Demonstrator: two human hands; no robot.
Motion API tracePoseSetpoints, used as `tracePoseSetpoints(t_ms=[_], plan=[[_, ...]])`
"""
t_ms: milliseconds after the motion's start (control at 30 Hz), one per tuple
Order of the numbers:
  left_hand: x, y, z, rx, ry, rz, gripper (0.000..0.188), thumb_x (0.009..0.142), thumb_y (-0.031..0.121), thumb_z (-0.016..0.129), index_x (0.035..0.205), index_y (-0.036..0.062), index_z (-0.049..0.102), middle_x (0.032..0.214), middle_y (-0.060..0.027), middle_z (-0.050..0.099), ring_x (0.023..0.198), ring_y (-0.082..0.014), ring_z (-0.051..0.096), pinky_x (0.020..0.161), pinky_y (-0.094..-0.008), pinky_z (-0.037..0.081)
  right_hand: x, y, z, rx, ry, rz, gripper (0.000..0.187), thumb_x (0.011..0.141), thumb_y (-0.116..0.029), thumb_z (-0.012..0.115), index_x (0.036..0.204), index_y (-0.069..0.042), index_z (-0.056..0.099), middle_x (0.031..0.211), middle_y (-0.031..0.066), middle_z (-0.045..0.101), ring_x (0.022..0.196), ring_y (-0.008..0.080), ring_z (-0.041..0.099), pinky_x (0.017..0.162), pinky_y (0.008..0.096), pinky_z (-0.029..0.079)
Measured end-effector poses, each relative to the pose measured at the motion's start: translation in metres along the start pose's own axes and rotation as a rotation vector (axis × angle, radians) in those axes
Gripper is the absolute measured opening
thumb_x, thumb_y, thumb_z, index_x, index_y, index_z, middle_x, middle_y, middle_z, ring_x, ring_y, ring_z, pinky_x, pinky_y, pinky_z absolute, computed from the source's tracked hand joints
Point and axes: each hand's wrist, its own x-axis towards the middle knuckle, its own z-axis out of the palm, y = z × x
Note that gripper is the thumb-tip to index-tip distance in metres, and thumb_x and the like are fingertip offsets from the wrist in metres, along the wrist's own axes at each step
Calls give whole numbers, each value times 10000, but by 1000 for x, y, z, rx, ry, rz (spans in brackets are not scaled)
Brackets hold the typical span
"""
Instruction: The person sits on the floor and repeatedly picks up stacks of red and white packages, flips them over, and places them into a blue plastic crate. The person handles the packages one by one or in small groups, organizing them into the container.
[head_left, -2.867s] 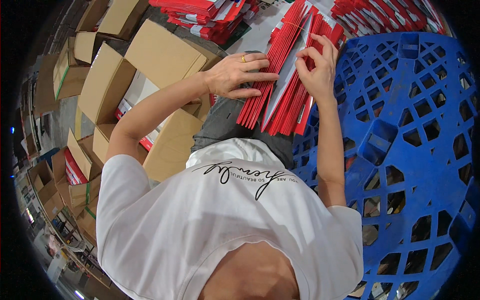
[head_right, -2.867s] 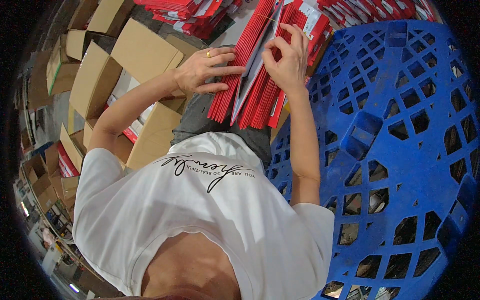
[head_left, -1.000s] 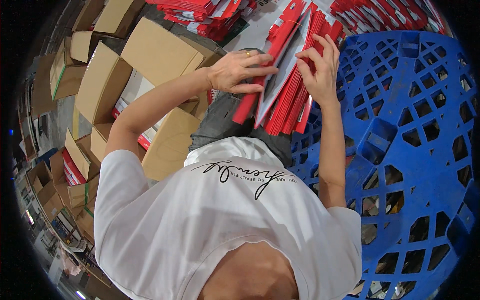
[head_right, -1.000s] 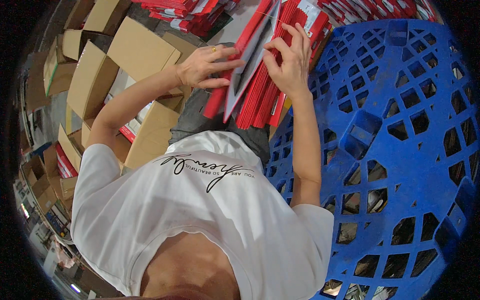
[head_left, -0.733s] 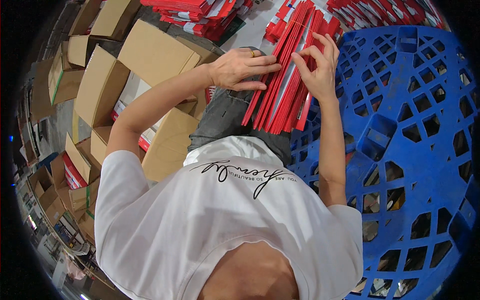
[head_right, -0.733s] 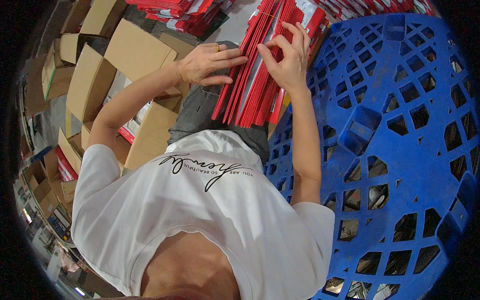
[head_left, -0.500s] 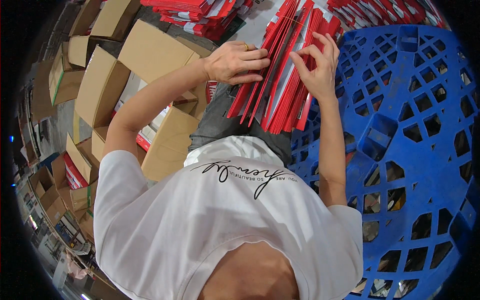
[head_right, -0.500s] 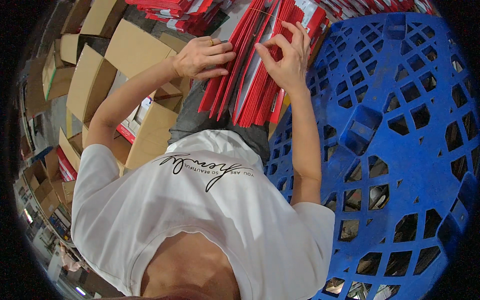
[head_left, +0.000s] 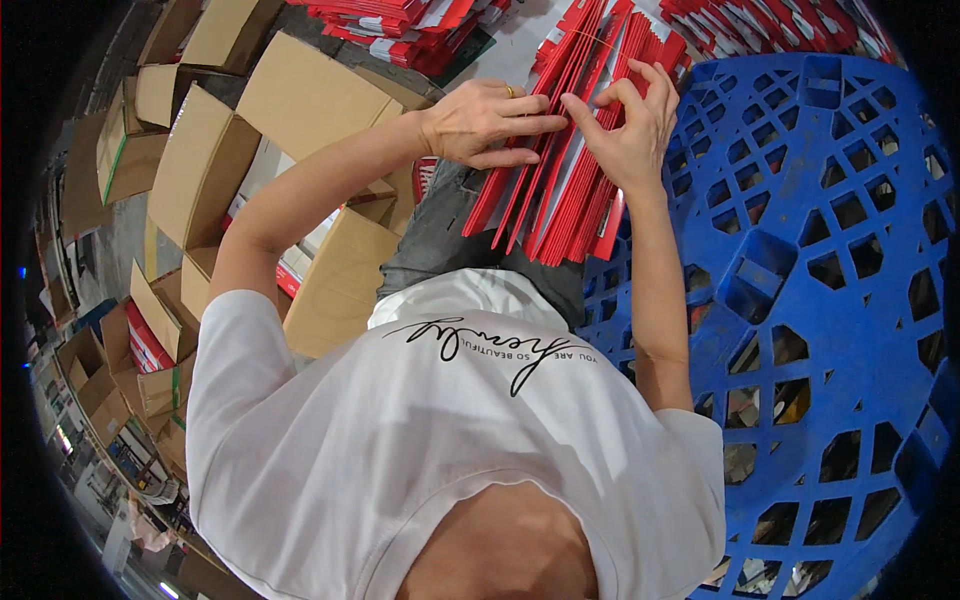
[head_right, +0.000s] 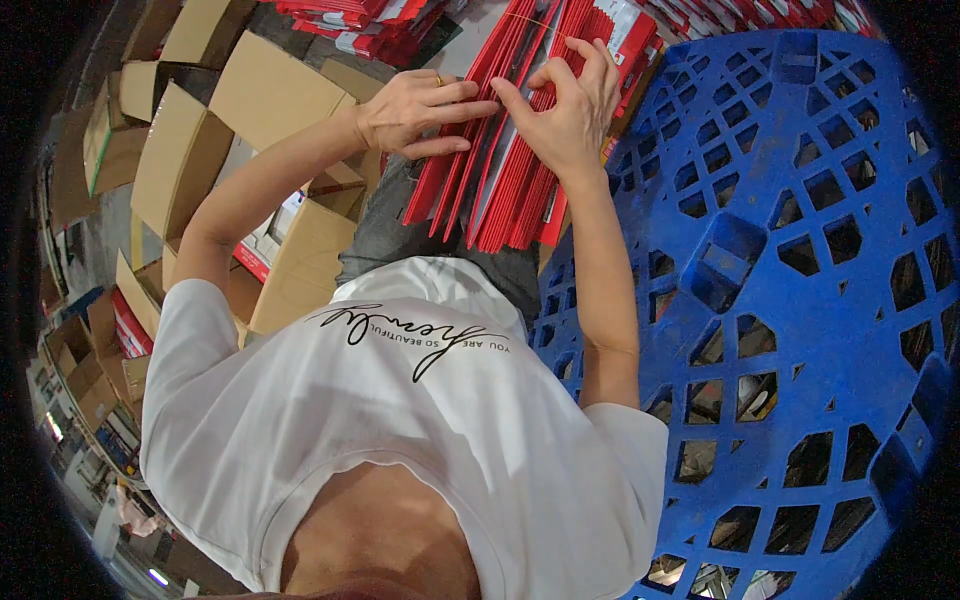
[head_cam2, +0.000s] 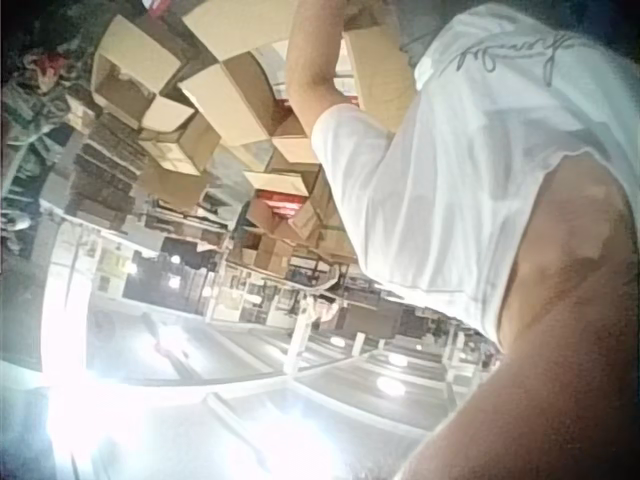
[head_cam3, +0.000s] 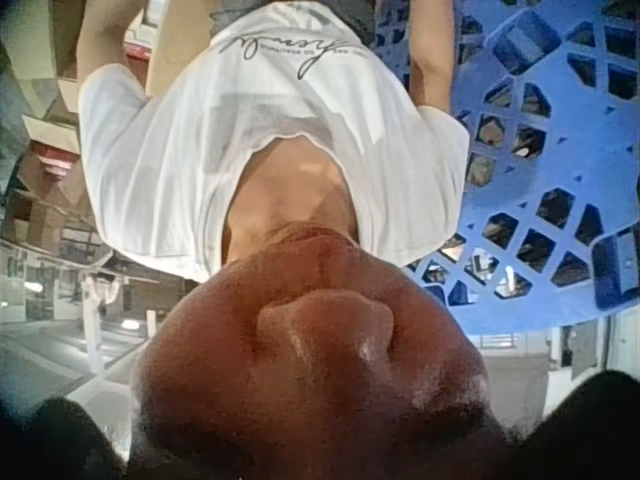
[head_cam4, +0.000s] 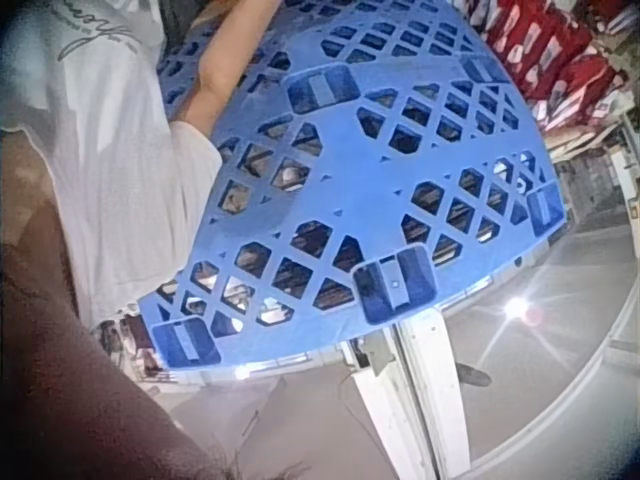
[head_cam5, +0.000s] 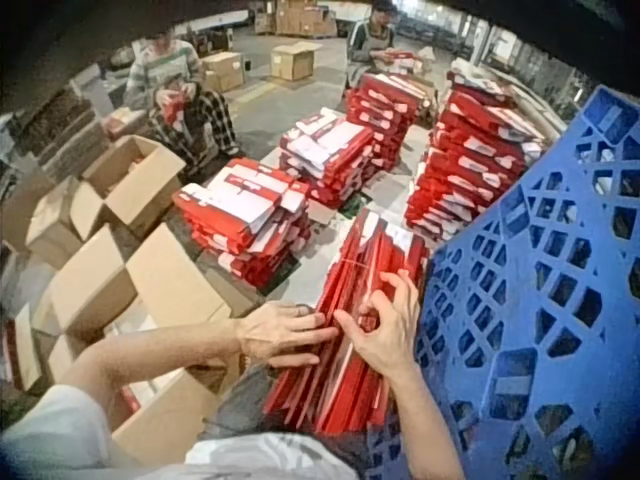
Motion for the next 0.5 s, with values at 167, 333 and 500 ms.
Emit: tracePoseSetpoints(t_ms=[167,333,500], plan=[[-2,-1,2,-23,33,4,572,888,377,726,1378,95,646,1152,-99,612,893,-240,649,735,-352,549,0,-1,-5,-1,-29,14,397,770,-442,871,788,-110,652,1362,169,545,1371,438,397,1107,564,346],[-9,-2,-1,-19,8,-28,578,879,349,724,1386,86,634,1160,-113,621,890,-246,653,739,-367,546,-3,5,-6,4,-52,31,362,766,-423,874,804,-121,677,1368,155,545,1359,427,409,1101,560,358],[-20,-11,0,-11,41,-21,598,861,323,726,1400,88,620,1173,-121,627,882,-255,657,743,-375,545,-3,15,-16,76,-80,77,255,740,-316,869,780,-133,697,1363,146,551,1328,394,440,1110,518,371]])
